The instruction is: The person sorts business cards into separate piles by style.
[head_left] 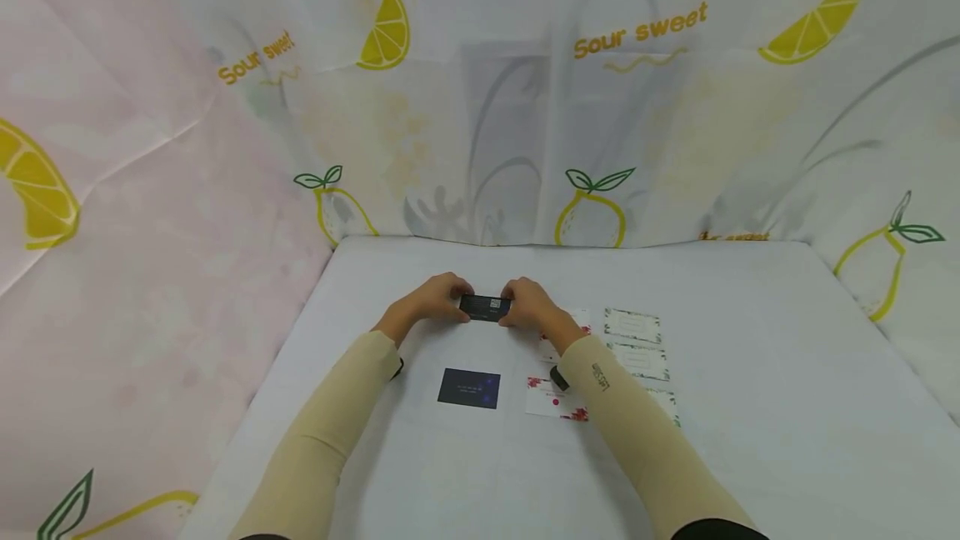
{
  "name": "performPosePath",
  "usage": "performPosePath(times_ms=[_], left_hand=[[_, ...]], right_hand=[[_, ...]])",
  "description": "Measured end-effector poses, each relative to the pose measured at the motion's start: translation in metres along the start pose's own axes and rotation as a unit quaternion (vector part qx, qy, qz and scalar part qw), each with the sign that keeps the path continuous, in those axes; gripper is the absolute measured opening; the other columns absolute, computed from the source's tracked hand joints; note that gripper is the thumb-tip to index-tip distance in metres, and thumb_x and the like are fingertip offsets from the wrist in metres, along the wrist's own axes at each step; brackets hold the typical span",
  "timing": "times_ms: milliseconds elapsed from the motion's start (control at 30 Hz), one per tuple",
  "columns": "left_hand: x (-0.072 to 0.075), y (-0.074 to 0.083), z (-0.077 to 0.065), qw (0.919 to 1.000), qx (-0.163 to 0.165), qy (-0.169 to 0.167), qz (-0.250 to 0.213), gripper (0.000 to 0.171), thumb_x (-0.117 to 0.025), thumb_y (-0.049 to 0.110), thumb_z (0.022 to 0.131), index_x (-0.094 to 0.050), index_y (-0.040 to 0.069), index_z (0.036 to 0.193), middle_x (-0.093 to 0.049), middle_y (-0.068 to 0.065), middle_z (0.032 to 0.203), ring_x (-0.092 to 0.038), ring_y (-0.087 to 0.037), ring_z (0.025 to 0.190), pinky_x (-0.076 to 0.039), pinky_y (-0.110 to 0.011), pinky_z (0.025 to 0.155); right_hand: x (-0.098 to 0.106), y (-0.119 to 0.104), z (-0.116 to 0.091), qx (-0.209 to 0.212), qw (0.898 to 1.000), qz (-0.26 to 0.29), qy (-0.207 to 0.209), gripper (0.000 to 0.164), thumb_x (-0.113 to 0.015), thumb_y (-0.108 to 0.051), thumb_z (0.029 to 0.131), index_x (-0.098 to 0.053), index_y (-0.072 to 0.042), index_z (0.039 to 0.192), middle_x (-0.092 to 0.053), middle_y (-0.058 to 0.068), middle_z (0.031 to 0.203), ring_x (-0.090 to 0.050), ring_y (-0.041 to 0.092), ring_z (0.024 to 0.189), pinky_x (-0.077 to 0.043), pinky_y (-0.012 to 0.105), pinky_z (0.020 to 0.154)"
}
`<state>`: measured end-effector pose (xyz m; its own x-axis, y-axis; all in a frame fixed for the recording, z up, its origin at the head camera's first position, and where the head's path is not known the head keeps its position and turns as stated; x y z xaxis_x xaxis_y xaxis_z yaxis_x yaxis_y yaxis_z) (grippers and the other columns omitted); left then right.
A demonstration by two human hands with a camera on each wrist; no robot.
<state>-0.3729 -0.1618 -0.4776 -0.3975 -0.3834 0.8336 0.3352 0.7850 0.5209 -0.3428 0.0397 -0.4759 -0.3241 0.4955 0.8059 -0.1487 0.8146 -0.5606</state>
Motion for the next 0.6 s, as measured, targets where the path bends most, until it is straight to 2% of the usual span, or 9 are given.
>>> performPosePath(times_ms=[233,400,600], left_hand=[[-0.0013,-0.0002,-0.002,1.0,0.0,0.002,0.003,0.054,-0.084,0.02,0.076,-0.065,0.005,0.124,-0.063,-0.012,0.119,-0.057,-0.027,0.112,-0.043,-0.044,0.104],[0.0036,0.0005,-0.0038,0.9999,0.008,-0.003,-0.006,0.055,-0.082,0.026,0.078,-0.064,0.006,0.126,-0.062,-0.013,0.118,-0.056,-0.026,0.108,-0.045,-0.044,0.1],[0.0036,0.0022,-0.0026,0.9998,-0.02,-0.005,-0.002,0.05,-0.074,0.034,0.086,-0.064,0.003,0.124,-0.063,-0.013,0.107,-0.055,-0.022,0.096,-0.047,-0.039,0.088]], right_hand=[[-0.0019,0.0,0.0,-0.003,1.0,0.001,0.004,0.05,-0.081,-0.019,0.081,-0.062,-0.002,0.124,-0.06,0.013,0.12,-0.056,0.026,0.109,-0.044,0.039,0.104],[-0.0011,0.0012,0.001,0.005,1.0,0.001,-0.011,0.053,-0.08,-0.023,0.083,-0.061,-0.002,0.127,-0.059,0.014,0.126,-0.056,0.027,0.116,-0.042,0.04,0.107],[0.0029,0.0031,-0.0008,0.025,1.0,0.007,-0.01,0.054,-0.078,-0.028,0.085,-0.058,-0.002,0.129,-0.055,0.017,0.13,-0.054,0.028,0.118,-0.042,0.041,0.107]])
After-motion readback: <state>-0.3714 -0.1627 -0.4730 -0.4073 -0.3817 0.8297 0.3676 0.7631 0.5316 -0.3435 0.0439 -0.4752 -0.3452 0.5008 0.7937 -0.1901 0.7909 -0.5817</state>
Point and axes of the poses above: each hand's wrist, its own z-axis towards the middle knuckle, its own x-axis out of the back of the hand, y = z × x, the point moved 2 cm from there along z, towards the middle knuckle
